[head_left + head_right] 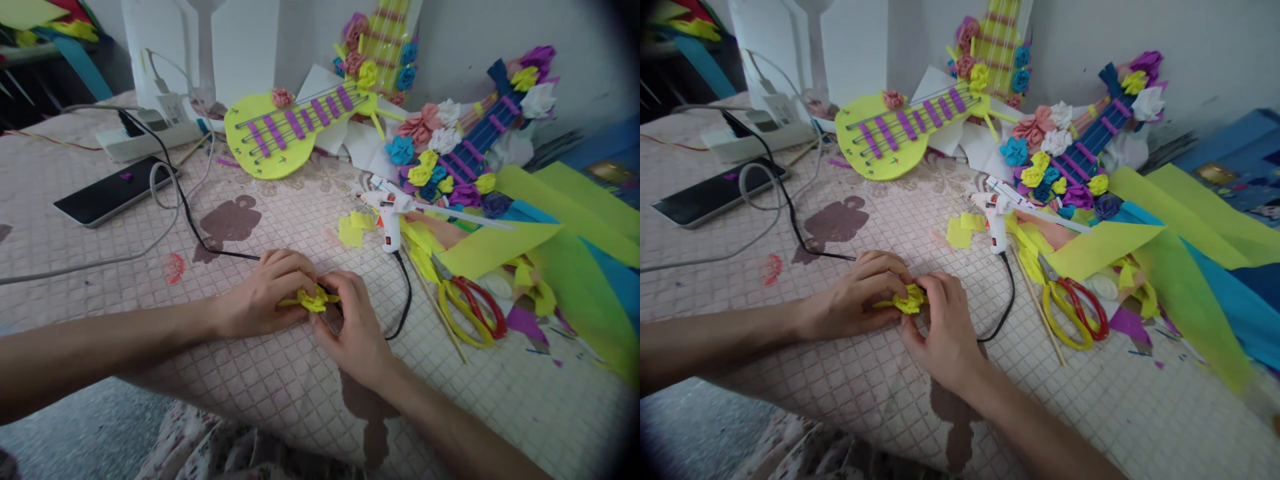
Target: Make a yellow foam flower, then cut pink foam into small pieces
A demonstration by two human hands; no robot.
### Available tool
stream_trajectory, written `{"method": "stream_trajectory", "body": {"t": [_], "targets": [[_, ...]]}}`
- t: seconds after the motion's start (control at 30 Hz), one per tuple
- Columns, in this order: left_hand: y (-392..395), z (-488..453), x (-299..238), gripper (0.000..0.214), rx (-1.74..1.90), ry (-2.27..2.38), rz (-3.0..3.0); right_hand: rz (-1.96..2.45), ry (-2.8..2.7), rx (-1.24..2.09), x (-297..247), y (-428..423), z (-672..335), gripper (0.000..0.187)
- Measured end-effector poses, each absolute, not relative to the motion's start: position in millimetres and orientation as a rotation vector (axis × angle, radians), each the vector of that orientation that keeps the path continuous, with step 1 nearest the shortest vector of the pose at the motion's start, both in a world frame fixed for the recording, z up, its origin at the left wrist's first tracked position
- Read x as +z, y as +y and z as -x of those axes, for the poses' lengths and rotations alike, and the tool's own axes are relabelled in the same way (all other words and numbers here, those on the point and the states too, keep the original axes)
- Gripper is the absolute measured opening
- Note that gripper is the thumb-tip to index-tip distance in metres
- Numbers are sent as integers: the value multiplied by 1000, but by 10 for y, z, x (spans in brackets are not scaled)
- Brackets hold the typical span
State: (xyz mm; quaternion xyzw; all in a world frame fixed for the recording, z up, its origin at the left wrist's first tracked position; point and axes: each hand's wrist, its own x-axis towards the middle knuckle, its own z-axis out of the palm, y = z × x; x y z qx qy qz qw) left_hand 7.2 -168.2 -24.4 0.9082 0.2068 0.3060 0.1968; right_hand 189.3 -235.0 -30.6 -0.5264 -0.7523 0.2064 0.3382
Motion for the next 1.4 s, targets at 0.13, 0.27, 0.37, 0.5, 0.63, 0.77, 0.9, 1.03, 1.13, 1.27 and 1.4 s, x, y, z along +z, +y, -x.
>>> {"method": "stream_trajectory", "body": {"t": [0.13,0.27,0.37,0.5,0.63,0.77,0.9,1.03,1.13,1.27,1.4], "targets": [[-1682,-53,-262,21,855,591,-2540,1354,-1959,544,-305,-2344,-1901,46],[-1679,-40,-251,25,842,607,-2553,1335,-1951,543,-291,-2361,-1911,47],[-1668,-22,-232,26,840,616,-2565,1298,-1953,530,-253,-2399,-1918,48],[-1639,33,-170,44,877,531,-2527,1253,-1937,405,-151,-2386,-2051,42],[-1593,110,-119,31,1028,502,-2425,1412,-1832,103,-11,-2248,-2490,16],[-1525,158,-159,24,1185,632,-2341,1873,-1867,-111,62,-2124,-3011,7],[-1457,151,-193,26,1261,680,-2308,2290,-2034,-185,-10,-2091,-3230,7],[-1439,156,-130,25,1256,726,-2311,2427,-2092,-204,-89,-2075,-3212,9],[-1499,215,-40,16,1208,797,-2359,2458,-2090,-213,-65,-2069,-3196,11],[-1674,329,23,11,894,844,-2457,2463,-2069,-231,81,-2133,-3236,8],[-1848,353,-36,16,469,895,-2479,2291,-2118,-80,215,-2233,-3215,6]]}}
